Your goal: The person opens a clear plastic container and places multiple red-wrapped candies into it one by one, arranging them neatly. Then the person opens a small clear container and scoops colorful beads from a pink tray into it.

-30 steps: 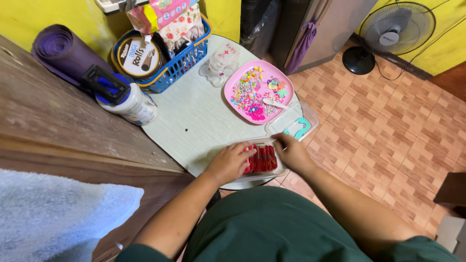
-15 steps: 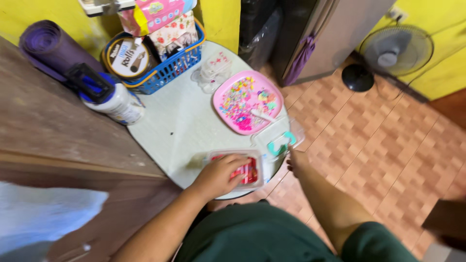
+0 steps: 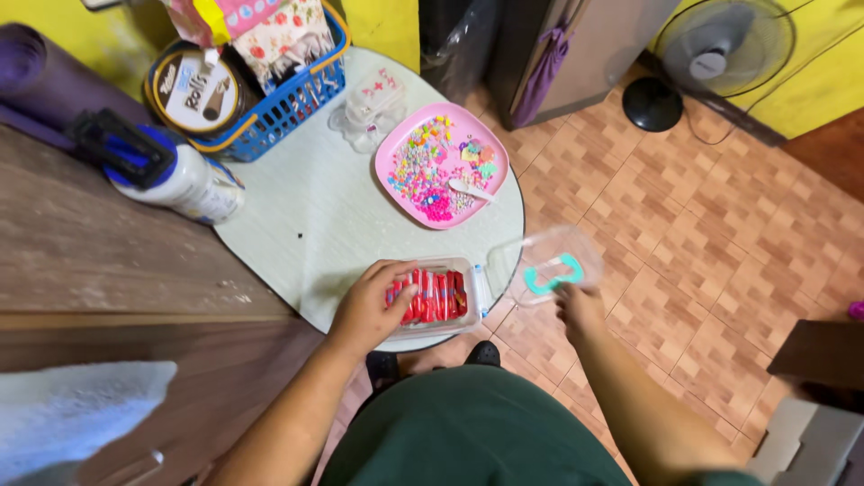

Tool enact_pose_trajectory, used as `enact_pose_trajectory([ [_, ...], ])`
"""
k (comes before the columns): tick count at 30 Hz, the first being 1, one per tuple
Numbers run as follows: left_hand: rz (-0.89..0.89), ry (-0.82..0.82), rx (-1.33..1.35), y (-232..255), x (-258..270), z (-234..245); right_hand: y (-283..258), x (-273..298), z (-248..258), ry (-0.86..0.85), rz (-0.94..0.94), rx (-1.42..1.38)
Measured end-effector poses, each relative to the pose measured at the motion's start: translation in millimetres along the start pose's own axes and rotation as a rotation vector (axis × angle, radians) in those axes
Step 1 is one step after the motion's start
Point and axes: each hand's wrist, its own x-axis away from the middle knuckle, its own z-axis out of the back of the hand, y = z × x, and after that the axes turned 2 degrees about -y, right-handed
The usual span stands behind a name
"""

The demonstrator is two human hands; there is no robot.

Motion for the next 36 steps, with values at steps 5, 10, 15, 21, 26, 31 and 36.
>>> enact_pose_trajectory([
  [5, 0.168, -0.014, 0.155, -19.0, 3.0, 13.6, -24.3, 81.8, -2.6, 0.068, 0.121, -0.239],
  [10, 0.175, -0.132, 0.207, -27.6, 24.0, 5.7, -42.3, 159.8, -62.9, -0.13, 0.229, -0.266],
  [15, 0.296, -0.102, 0.19, -40.1, 36.9, 5.4, -42.2, 209.3, -131.9, -0.263, 0.223, -0.056],
  [21, 0.453, -0.067, 0.301, -57.9, 43.0, 20.1, -36.8, 207.6, -140.5, -0.202, 0.215, 0.144],
  [26, 0.341, 0.024, -0.055, -74.8, 48.4, 14.8, -25.4, 199.8, -134.9, -0.156, 0.279, 0.476],
  [31, 0.417, -0.003, -0.144, -86.4, 50.3, 3.5, -29.6, 206.4, -133.6, -0.151, 0.318, 0.65],
  [36, 0.416, 0.044, -0.212, -91.8, 47.0, -3.0, -36.4, 208.5, -132.2, -0.148, 0.321, 0.891],
])
